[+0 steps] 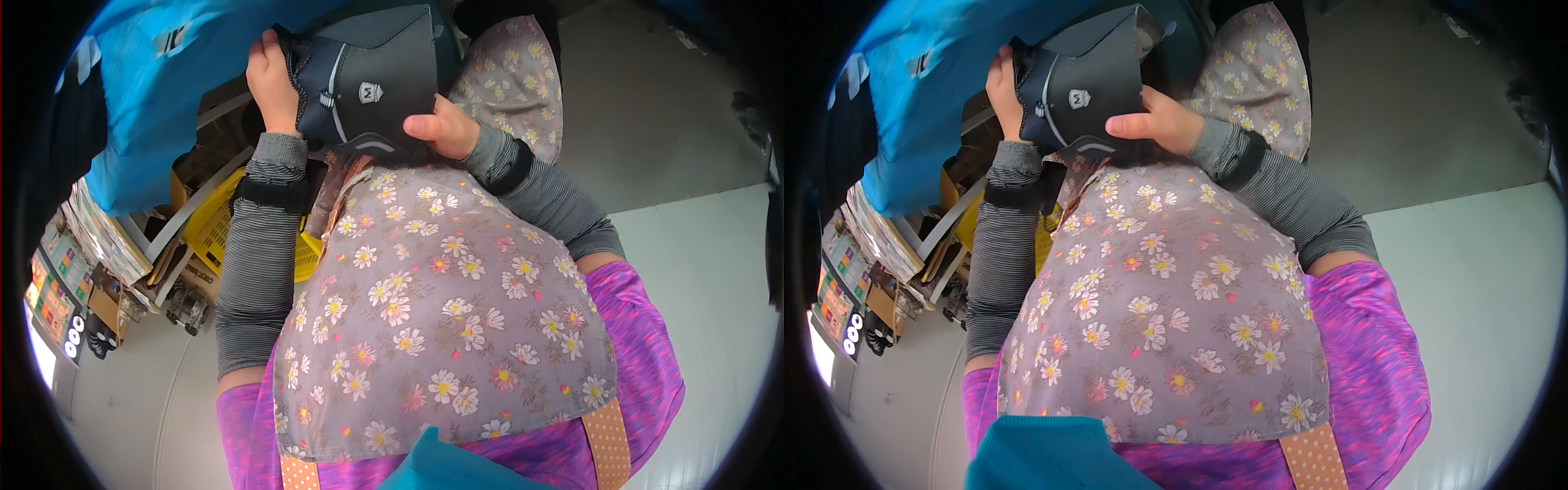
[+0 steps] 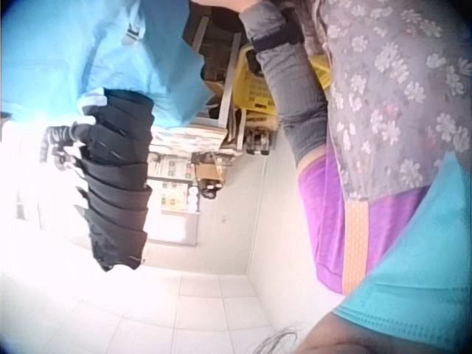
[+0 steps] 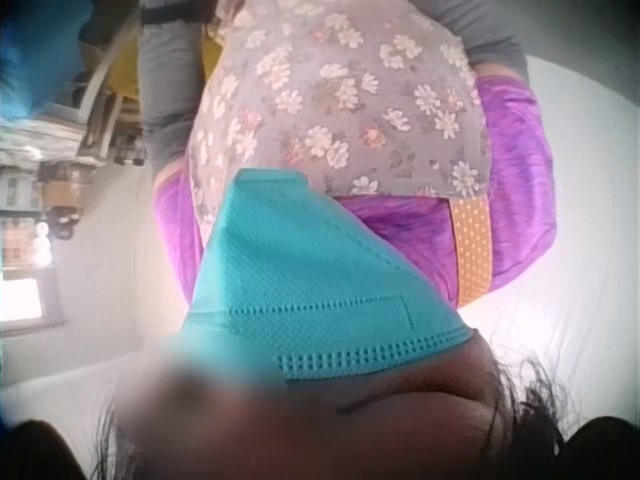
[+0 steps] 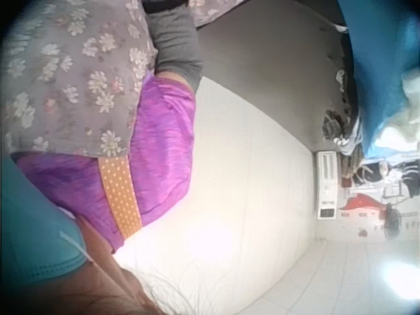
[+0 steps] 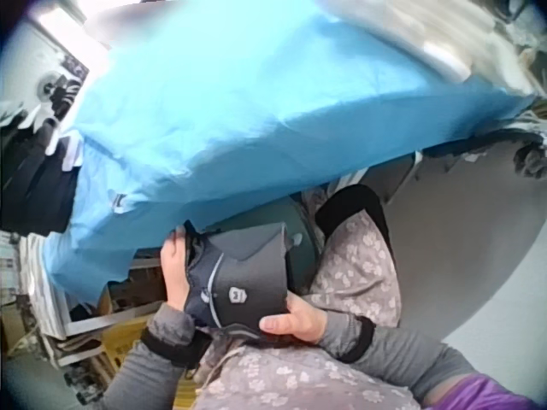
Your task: Manually insert a foam padding component into the interior of a black shoe upper.
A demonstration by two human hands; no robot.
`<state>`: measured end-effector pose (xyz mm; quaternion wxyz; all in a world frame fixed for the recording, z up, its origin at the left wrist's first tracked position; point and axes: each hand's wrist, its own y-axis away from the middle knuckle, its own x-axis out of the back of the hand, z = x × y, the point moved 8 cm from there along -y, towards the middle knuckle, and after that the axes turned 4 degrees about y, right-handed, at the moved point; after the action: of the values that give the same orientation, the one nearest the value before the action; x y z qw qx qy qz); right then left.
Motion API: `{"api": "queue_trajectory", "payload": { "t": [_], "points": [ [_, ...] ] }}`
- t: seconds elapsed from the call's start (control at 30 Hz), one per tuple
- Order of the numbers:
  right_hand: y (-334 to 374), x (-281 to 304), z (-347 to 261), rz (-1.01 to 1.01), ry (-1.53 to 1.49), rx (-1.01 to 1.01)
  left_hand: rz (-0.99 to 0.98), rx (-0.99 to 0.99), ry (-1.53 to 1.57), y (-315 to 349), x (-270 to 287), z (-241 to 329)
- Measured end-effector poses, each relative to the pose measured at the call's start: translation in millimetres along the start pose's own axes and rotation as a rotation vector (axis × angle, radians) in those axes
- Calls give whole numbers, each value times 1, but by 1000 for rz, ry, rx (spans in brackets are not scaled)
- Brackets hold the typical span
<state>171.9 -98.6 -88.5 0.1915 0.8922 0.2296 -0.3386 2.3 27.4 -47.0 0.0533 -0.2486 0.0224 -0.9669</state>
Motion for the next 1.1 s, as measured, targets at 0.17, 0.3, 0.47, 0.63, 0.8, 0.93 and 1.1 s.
{"api": "queue_trajectory", "payload": {
  "t": [0.17,0.3,0.47,0.63,0.8,0.93,1.1],
  "points": [
    [-1,-23,-23,7,394,91,157,11,-86,2,11,8],
    [-11,-12,-21,125,362,12,124,-77,-128,1,19,6],
    [-14,-5,-26,149,218,-17,51,58,139,11,35,-9],
    [-17,12,-20,184,172,-21,-151,625,580,36,44,-43],
    [-26,26,-16,121,8,-40,-61,722,813,69,50,-51],
    [-21,22,-21,62,-191,-11,107,803,1043,95,49,-74],
    [-13,25,-10,22,39,-36,-138,841,875,123,45,-50]
  ]
}}
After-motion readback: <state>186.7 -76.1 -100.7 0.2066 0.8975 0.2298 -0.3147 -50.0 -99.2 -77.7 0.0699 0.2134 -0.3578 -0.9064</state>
